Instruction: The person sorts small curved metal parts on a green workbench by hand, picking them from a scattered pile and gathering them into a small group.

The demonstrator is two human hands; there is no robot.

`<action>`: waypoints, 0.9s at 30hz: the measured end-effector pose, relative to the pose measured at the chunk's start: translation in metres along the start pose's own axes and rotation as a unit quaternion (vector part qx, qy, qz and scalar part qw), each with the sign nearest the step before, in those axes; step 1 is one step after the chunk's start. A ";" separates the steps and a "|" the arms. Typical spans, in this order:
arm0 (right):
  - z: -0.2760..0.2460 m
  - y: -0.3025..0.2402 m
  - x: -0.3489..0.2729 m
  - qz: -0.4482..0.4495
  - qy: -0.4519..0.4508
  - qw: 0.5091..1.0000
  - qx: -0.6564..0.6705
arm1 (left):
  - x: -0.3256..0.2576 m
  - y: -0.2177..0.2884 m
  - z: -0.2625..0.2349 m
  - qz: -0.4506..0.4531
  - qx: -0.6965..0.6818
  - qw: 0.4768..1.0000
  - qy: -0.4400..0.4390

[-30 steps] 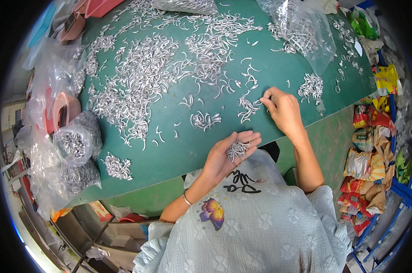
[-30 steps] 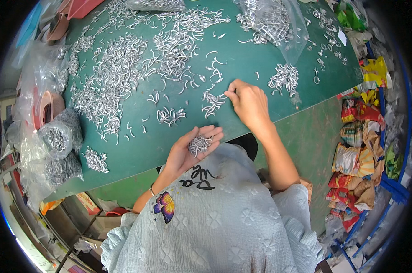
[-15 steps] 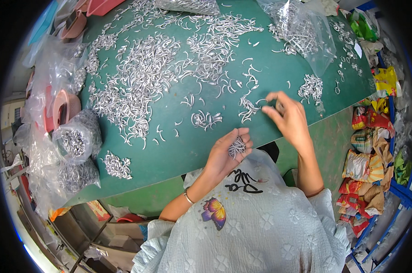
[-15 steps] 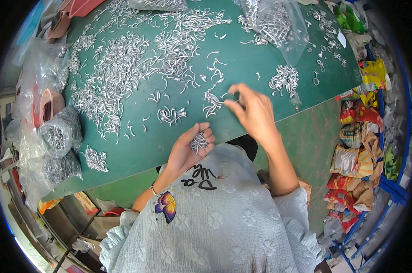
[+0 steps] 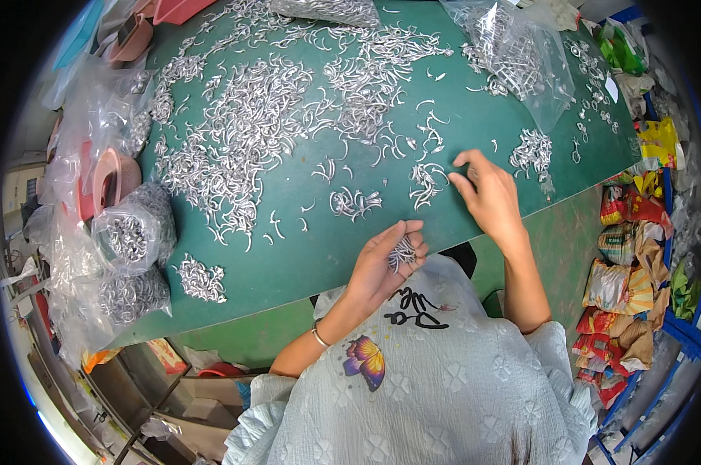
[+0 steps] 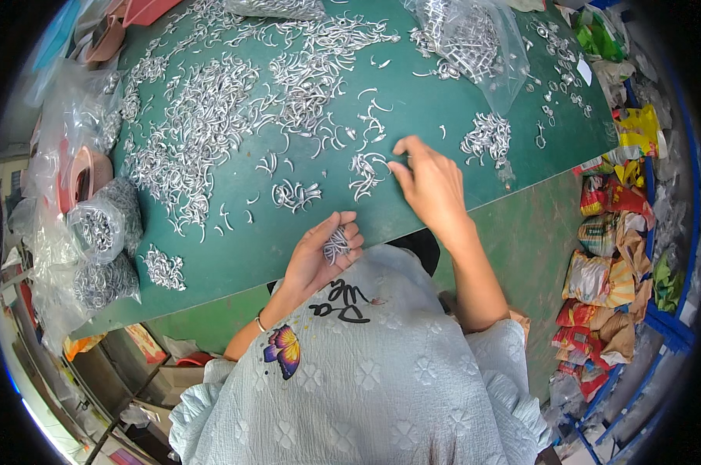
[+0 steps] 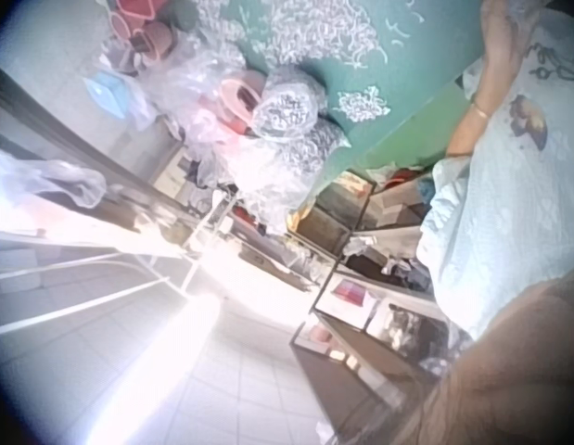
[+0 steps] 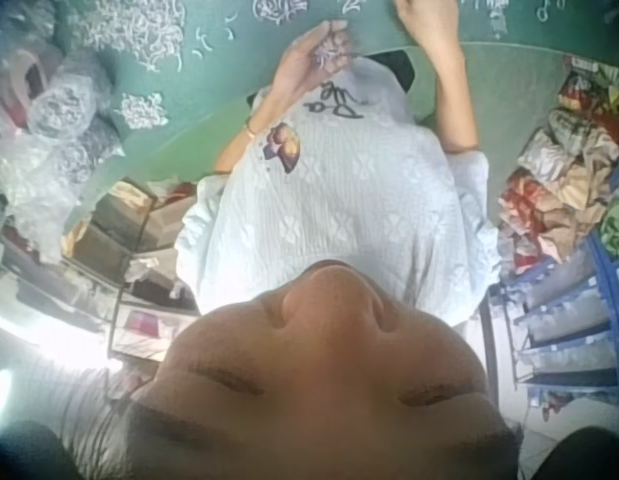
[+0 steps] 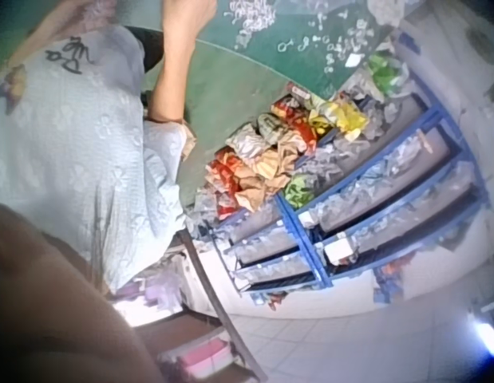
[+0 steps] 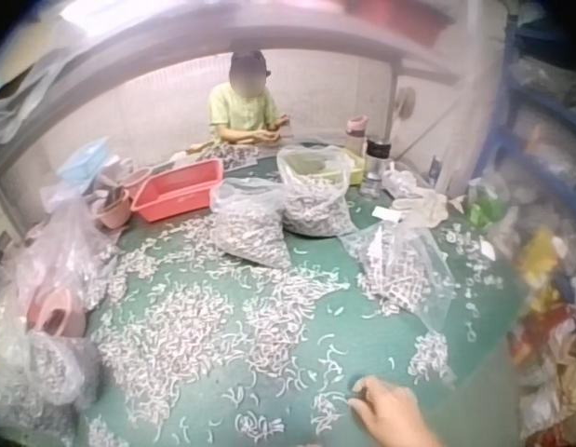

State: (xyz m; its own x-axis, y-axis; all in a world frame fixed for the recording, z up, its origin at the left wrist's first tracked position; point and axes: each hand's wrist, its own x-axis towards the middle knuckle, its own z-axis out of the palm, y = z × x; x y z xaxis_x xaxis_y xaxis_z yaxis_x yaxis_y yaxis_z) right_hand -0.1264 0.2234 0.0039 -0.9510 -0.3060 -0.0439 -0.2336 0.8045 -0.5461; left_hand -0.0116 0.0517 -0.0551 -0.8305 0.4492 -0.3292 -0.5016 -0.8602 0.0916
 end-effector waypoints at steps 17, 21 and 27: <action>0.013 -0.002 0.017 -0.034 0.007 0.999 -0.011 | 0.004 0.000 -0.007 -0.013 -0.046 0.996 -0.080; 0.007 -0.001 0.017 0.001 -0.041 0.998 0.040 | -0.002 0.002 0.011 0.001 0.052 0.996 0.068; -0.014 -0.025 -0.010 -0.049 -0.176 0.968 0.174 | 0.001 0.001 0.035 0.048 0.052 0.986 0.152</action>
State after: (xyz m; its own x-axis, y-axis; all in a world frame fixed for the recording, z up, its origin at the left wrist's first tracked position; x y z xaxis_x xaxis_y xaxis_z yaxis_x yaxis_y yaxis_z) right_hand -0.1140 0.2129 0.0294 -0.7856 -0.5756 -0.2268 -0.1781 0.5615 -0.8081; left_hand -0.0214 0.0602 -0.0226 -0.7726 0.2607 -0.5789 -0.4595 -0.8589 0.2263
